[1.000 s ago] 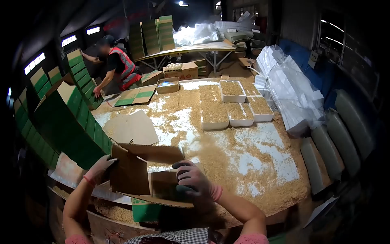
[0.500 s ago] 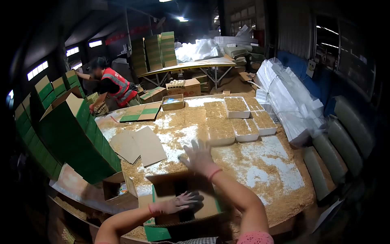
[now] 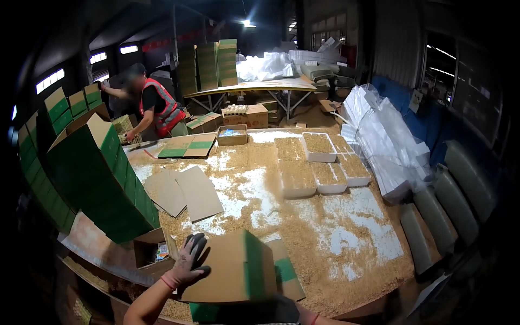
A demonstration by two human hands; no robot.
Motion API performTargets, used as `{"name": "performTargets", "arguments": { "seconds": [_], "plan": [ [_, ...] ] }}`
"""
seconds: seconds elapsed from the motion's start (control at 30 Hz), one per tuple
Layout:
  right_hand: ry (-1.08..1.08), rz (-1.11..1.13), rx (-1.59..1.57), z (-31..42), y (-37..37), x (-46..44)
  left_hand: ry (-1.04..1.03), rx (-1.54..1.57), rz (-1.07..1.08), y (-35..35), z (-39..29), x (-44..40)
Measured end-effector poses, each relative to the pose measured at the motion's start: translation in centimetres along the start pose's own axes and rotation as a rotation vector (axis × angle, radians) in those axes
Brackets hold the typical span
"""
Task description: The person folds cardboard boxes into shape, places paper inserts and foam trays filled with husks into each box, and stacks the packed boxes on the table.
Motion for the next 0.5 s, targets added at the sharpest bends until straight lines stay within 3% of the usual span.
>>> {"name": "performTargets", "arguments": {
  "seconds": [0.03,0.07,0.1,0.13,0.2,0.27,0.33,0.37,0.4,0.43,0.47,0.5],
  "plan": [
    [0.221,0.184,0.231,1.8,0.8,-1.7,0.019,0.154,-0.077,-0.2,1.0,1.1],
    [0.29,0.262,0.293,4.9,-0.3,-2.5,0.042,0.307,-0.139,-1.2,2.1,2.8],
    [0.364,0.336,0.349,8.1,-1.3,-3.2,0.314,0.785,-0.173,-4.0,3.6,4.0],
    [0.299,0.311,0.254,13.4,-4.0,-3.7,0.567,1.285,-0.005,-4.6,4.1,4.0],
    [0.663,0.524,1.08,17.7,-12.9,-3.5,0.414,1.848,-0.164,-4.7,3.9,3.7],
    [0.749,0.889,1.221,11.2,-18.7,-3.7,0.469,1.34,-0.202,-5.3,5.0,3.9],
    [0.805,1.116,1.293,0.6,-21.2,-1.8,0.499,0.757,-0.13,-3.6,1.9,3.2],
    [0.878,1.178,1.157,-0.5,-20.8,-1.2,0.52,0.837,-0.076,-5.3,3.8,4.0],
    [0.952,1.237,1.019,-0.5,-19.8,-1.5,0.548,0.927,-0.136,-3.6,2.9,3.9],
    [0.678,1.303,0.842,6.8,-19.1,-3.4,0.598,0.972,-0.211,-3.7,4.4,5.2],
    [0.51,1.131,0.758,11.9,-17.2,-6.5,0.796,1.006,-0.209,-2.2,4.0,5.9],
    [0.403,0.948,0.377,15.6,-14.8,-11.1,0.805,1.011,-0.288,-1.3,4.2,6.3]
  ]
}}
Point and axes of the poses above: each hand's wrist, its own x-axis away from the middle knuckle, its own y-axis out of the back of the hand, z = x × y, the point moved 4 cm from there along -x, towards the middle knuckle, and after that the axes turned 8 degrees about y, right-handed, at the moved point
